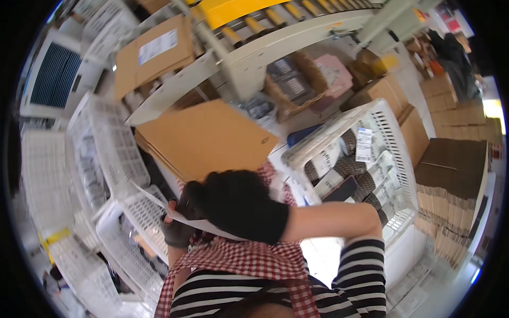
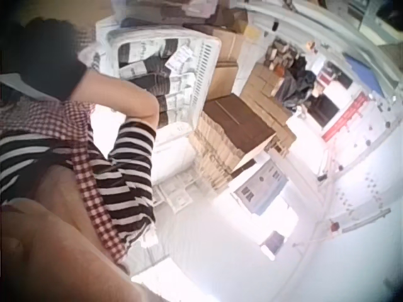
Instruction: The recorder is packing, labeling, and processing small parcels at a warehouse workstation.
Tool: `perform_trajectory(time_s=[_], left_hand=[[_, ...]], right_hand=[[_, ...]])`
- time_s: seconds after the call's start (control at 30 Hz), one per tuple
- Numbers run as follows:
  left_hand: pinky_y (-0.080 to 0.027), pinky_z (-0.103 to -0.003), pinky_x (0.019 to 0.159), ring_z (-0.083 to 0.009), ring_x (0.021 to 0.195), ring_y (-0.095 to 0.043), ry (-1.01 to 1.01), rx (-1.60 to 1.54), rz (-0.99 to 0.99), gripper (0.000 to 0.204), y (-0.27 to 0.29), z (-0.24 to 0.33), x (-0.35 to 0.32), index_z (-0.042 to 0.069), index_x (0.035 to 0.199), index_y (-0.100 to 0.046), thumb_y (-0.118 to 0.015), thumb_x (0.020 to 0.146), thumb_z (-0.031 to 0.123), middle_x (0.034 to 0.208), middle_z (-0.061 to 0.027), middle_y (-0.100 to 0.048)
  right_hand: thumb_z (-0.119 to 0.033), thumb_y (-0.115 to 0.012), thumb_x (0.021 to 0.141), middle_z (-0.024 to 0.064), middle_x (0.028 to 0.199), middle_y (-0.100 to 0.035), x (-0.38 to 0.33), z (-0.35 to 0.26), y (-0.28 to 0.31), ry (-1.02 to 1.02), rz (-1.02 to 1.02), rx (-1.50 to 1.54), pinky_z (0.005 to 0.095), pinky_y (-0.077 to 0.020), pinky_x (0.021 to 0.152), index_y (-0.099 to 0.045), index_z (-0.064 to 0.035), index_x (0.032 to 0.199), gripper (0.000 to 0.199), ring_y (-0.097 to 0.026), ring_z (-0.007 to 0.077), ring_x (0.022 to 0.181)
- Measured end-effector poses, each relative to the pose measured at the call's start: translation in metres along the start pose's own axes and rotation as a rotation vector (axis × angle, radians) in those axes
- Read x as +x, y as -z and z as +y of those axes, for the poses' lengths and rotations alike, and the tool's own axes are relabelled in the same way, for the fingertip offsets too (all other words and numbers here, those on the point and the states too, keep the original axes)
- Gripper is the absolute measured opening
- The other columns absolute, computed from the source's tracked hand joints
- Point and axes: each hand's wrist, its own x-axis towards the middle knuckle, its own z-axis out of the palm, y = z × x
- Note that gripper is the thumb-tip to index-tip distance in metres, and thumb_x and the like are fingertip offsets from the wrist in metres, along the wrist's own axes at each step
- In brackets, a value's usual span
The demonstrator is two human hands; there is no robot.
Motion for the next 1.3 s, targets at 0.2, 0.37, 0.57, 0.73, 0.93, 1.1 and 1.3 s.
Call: perform_trajectory(time_s=[0.2,0.37,0.57,0.73,0.93,1.1,1.3], left_hand=[[-0.032,-0.043,0.106,-0.0271,0.123,-0.043,-0.175,0.054,0.140,0.043,0.042,0.016,-0.049,0.005,0.117,-0.057,-0.069,0.080,0.024,0.136,-0.0104,-0.044],[-0.038,-0.032,0.097,-0.0195,0.110,-0.052,-0.168,0.074,0.286,0.065,0.063,0.012,-0.035,-0.003,0.133,-0.042,-0.068,0.081,0.026,0.132,-0.0096,-0.049],[-0.033,-0.031,0.101,-0.0173,0.128,-0.037,-0.106,0.396,0.347,0.026,0.073,0.017,-0.022,-0.002,0.110,-0.060,-0.060,0.087,0.011,0.144,-0.0118,-0.036],[-0.036,-0.031,0.099,-0.0233,0.132,-0.036,-0.338,0.962,0.437,0.012,0.039,0.020,-0.006,-0.002,0.092,-0.064,-0.055,0.086,0.003,0.148,-0.0182,-0.028],[-0.035,-0.033,0.101,-0.0258,0.132,-0.036,-0.333,1.134,0.512,0.014,0.045,0.019,0.002,-0.001,0.093,-0.066,-0.056,0.086,0.006,0.146,-0.0203,-0.031],[-0.036,-0.034,0.101,-0.0237,0.129,-0.039,-0.266,0.885,0.512,0.021,0.039,0.027,0.000,-0.001,0.104,-0.065,-0.056,0.087,0.008,0.144,-0.0177,-0.036],[-0.039,-0.033,0.100,-0.0222,0.116,-0.050,-0.519,0.527,0.478,0.043,0.026,0.069,-0.013,-0.003,0.127,-0.047,-0.058,0.088,0.013,0.129,-0.0121,-0.051]], right_hand=[[-0.026,-0.062,0.075,0.0093,0.076,-0.057,0.023,-0.071,-0.146,0.181,-0.141,0.095,0.0388,-0.0445,0.050,-0.059,-0.0051,0.092,0.028,-0.058,0.0247,0.066],[-0.022,-0.065,0.066,0.0159,0.091,-0.058,0.052,0.027,-0.163,-0.073,0.242,0.001,0.0429,-0.0438,0.080,-0.061,-0.0053,0.094,0.033,-0.055,0.0326,0.090],[-0.010,-0.065,0.078,0.0154,0.098,-0.064,0.016,0.128,-0.147,-0.498,0.181,0.336,0.0336,-0.0488,0.078,-0.060,-0.0024,0.109,0.033,-0.062,0.0288,0.093],[-0.006,-0.064,0.081,0.0097,0.096,-0.066,0.002,0.119,-0.144,-0.621,0.209,0.498,0.0269,-0.0482,0.075,-0.059,-0.0048,0.119,0.039,-0.064,0.0165,0.086],[-0.009,-0.067,0.080,0.0050,0.086,-0.064,0.013,0.100,-0.110,-0.625,0.142,0.386,0.0254,-0.0478,0.073,-0.055,-0.0022,0.123,0.046,-0.059,0.0111,0.078],[-0.018,-0.068,0.081,0.0027,0.089,-0.065,0.026,0.114,-0.086,-0.766,-0.142,1.018,0.0252,-0.0471,0.073,-0.058,-0.0012,0.120,0.044,-0.057,0.0086,0.080],[-0.011,-0.062,0.082,0.0058,0.101,-0.065,0.075,0.141,-0.050,-0.294,0.035,0.840,0.0251,-0.0466,0.082,-0.063,-0.0016,0.109,0.029,-0.059,0.0115,0.093]])
